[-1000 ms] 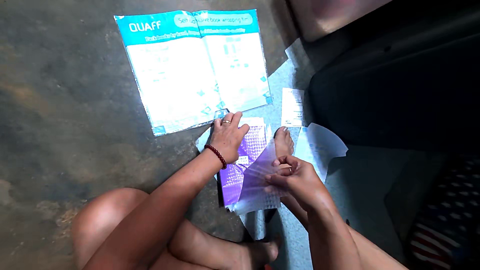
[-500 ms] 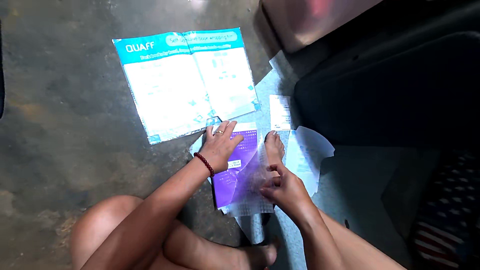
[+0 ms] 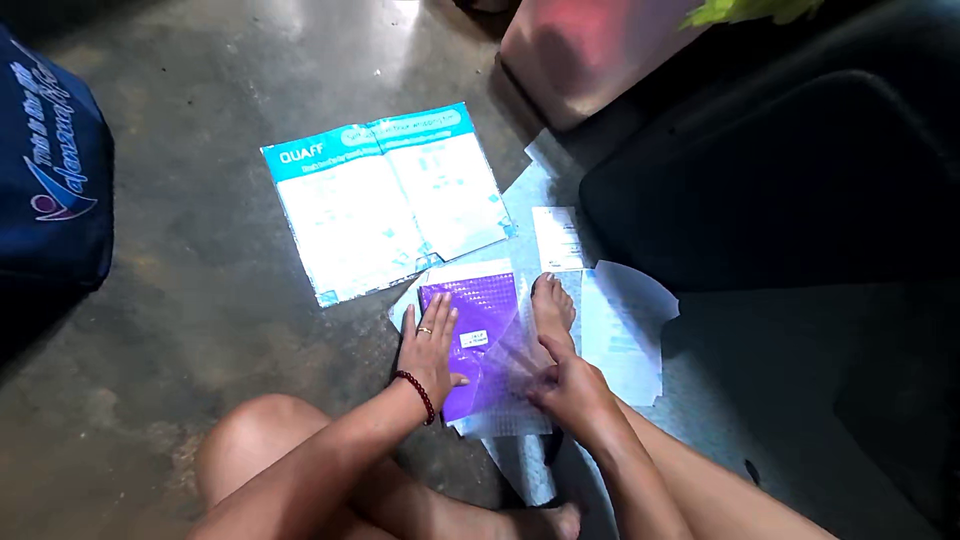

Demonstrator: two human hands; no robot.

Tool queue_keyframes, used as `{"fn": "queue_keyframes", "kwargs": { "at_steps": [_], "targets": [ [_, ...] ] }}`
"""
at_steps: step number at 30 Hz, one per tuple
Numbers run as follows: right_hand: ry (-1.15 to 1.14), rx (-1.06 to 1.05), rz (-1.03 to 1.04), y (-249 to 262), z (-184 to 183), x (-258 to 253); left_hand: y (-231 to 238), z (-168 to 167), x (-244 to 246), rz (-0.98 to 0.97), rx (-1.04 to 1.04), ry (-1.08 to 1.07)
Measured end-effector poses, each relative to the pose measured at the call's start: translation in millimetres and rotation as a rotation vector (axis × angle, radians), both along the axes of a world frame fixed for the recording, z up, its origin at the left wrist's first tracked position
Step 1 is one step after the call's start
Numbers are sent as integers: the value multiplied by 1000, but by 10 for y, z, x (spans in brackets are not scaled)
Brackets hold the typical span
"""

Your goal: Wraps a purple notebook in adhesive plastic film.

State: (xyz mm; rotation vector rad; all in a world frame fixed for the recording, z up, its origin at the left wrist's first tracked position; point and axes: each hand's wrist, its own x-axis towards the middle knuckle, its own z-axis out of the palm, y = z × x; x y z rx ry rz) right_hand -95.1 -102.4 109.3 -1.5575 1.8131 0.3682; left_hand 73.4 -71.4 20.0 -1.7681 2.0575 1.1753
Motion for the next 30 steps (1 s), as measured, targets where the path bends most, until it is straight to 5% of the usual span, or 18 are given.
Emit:
{"fn": "queue_keyframes", "kwargs": {
  "at_steps": [17, 23, 30],
  "targets": [
    [-112, -52, -103, 22, -46, -80, 399, 45, -190, -66, 75, 114],
    [-170, -110, -121, 43, 17, -92, 647, 350, -554, 240, 129, 315],
    [-186, -140, -137, 78, 16, -31, 925, -14, -958, 884, -507, 429]
  ]
}}
